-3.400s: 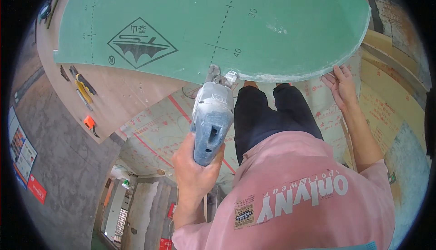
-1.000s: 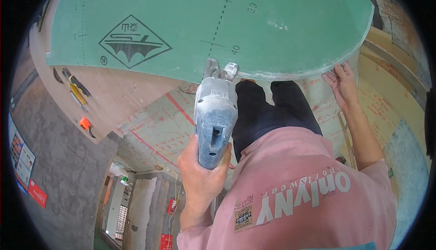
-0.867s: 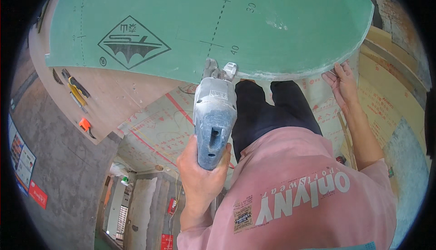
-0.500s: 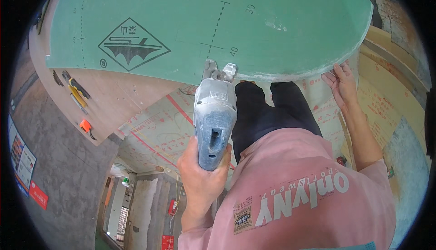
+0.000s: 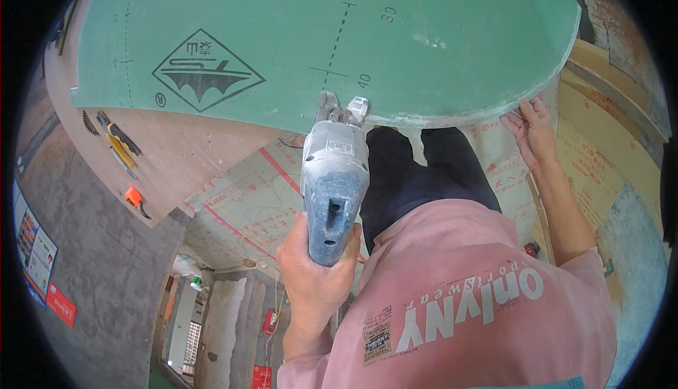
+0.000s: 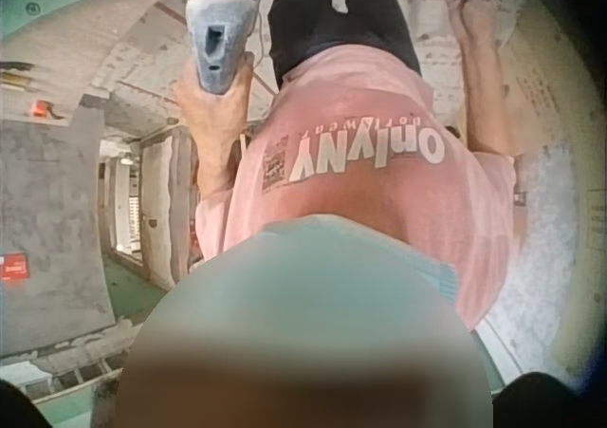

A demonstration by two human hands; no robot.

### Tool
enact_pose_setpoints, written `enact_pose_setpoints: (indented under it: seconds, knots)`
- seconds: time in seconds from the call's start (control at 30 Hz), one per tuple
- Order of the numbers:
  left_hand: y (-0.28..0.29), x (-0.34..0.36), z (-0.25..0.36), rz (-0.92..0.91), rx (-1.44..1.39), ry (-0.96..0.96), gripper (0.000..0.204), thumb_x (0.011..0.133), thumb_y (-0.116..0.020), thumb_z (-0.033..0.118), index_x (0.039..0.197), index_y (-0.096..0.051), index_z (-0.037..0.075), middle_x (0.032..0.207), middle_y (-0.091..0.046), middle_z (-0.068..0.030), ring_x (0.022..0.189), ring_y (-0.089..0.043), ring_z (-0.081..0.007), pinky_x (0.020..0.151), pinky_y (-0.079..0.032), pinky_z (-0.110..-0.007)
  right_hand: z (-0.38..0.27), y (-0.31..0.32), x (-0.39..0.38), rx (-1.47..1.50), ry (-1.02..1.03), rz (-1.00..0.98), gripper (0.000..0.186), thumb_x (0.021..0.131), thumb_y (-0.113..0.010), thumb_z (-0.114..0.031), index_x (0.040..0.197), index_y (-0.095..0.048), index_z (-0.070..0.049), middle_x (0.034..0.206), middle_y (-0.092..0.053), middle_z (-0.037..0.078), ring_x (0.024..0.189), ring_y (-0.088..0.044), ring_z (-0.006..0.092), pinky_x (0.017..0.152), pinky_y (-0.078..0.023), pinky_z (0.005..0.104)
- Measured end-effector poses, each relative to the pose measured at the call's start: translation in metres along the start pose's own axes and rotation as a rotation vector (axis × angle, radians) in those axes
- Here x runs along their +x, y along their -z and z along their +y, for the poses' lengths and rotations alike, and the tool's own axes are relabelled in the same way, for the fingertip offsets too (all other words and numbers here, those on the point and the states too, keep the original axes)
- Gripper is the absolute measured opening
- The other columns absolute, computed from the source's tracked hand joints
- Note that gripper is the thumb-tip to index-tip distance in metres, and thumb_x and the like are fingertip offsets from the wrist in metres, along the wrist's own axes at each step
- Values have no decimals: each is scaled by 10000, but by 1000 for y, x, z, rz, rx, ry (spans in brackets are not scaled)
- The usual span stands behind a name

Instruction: Cutting a curved shape out of a moisture-resistant green drywall board using an electric jigsaw.

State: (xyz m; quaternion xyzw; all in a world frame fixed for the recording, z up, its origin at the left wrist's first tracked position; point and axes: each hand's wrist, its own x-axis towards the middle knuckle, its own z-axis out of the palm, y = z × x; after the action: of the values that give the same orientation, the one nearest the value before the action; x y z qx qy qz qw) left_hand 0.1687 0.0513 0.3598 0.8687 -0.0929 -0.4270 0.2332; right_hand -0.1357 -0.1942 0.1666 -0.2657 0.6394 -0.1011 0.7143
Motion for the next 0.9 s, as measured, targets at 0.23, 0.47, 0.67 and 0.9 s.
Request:
enact_pose_setpoints:
  seconds: [0.23,0.47,0.67,0.9]
  knots:
    - [1,3,7,-3,22,-22,253,807,-818,118,965,-644,22,788,-702,-159,682,-707,-295,663,-520,-365,1,4,1,7,-4,-30,226,1068,-571,-162,1231,-521,-13,1172,-690,140,1006,-738,249,900,-627,368]
    - [1,3,8,-5,0,-19,252,808,-812,112,984,-657,20,799,-709,-154,693,-705,-275,680,-525,-358,2,6,1,10,5,-17,222,1067,-575,-161,1228,-527,-15,1128,-690,115,990,-737,242,901,-628,373]
    - [0,2,8,6,9,-13,242,811,-810,116,966,-651,19,795,-703,-158,684,-694,-274,680,-523,-361,0,-1,-1,8,1,-4,224,1066,-576,-163,1230,-523,-19,1125,-689,114,980,-735,235,887,-632,366]
    - [0,3,9,2,19,-7,245,812,-816,124,955,-645,21,797,-698,-163,687,-693,-288,683,-522,-366,2,4,2,13,5,-9,228,1066,-578,-171,1228,-521,-21,1113,-689,120,972,-734,232,872,-634,358]
